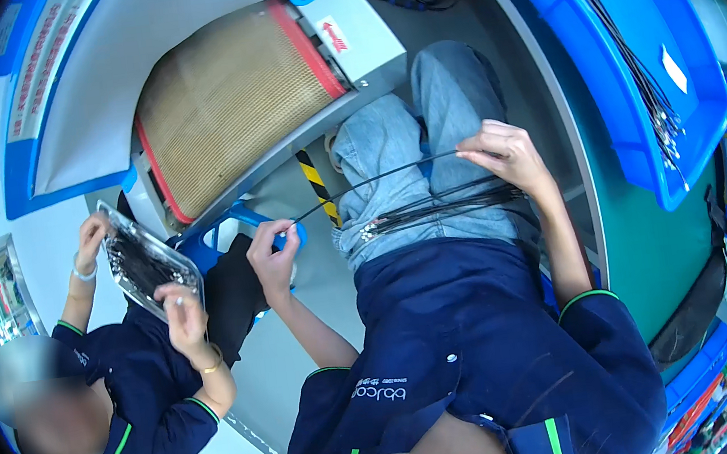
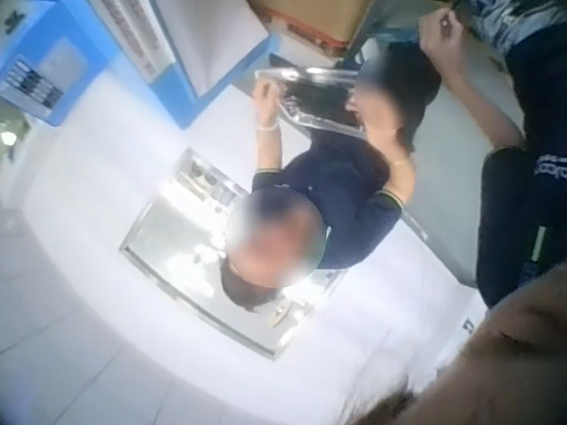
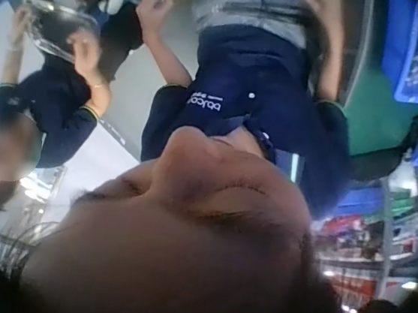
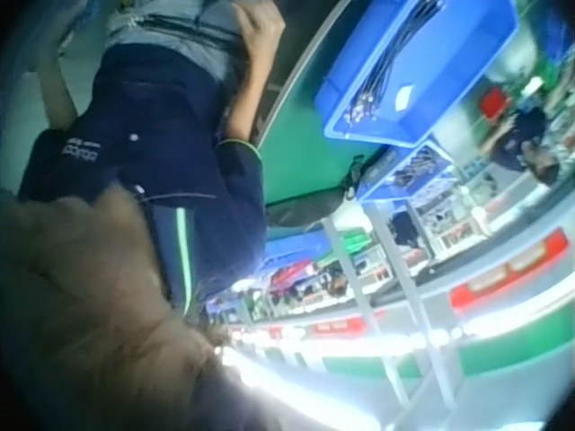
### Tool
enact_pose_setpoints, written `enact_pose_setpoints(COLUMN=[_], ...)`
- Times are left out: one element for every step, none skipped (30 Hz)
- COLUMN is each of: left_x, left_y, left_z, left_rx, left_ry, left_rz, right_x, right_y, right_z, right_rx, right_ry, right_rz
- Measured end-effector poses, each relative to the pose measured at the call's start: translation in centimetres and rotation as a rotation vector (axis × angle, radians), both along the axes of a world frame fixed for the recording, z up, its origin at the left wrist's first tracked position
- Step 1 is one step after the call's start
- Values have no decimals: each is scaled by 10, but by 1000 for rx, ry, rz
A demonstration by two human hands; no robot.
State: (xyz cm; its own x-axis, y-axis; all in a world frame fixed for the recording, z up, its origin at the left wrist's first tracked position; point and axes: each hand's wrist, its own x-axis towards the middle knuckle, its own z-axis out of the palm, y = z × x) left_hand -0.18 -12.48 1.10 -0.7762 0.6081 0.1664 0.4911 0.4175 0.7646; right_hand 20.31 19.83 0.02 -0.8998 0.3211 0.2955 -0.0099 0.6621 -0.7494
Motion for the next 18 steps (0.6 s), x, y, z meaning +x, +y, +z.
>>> enact_pose_setpoints(left_x=[1, 3, -2, -7, -7, -6, -5, -5, -4, -5, -6, -6, -6, -7, -7, -8, -9, -10], left_y=[-2, -4, 1, 4, 0, -2, -4, -6, -7, -7, -7, -6, -6, -5, -5, -5, -6, -6], left_z=[-1, 0, -3, -9, -8, -10, -10, -9, -9, -9, -9, -10, -9, -7, -7, -7, -8, -9], left_rx=[4, -2, 6, 10, 4, 4, 9, 7, 6, 3, 0, -3, -10, -17, -24, -23, -22, -21], left_ry=[10, 13, 8, -1, 4, 15, 21, 20, 19, 20, 20, 21, 25, 29, 33, 33, 32, 32], left_rz=[9, 18, 0, -32, -24, -20, -24, -17, -10, -9, -8, -7, -10, -12, -15, -17, -18, -20], right_x=[-1, -3, 0, 3, 1, 1, 1, -1, 0, 0, 1, 1, 2, 2, 2, 1, 0, 0], right_y=[-1, -3, -3, -1, -1, 0, 1, 1, 1, 1, 1, 1, 1, 1, 1, 1, 1, 1], right_z=[2, 6, 10, 10, 11, 12, 13, 13, 14, 16, 18, 19, 20, 20, 21, 22, 23, 24], right_rx=[-10, -21, -20, -17, -33, -49, -65, -69, -82, -94, -106, -102, -99, -95, -103, -108, -113, -122], right_ry=[-9, -18, -33, -10, -16, -23, -31, -34, -44, -52, -60, -73, -83, -94, -105, -113, -121, -117], right_rz=[-1, -1, -36, -42, -16, 9, 32, 47, 59, 69, 79, 86, 95, 104, 108, 115, 123, 134])
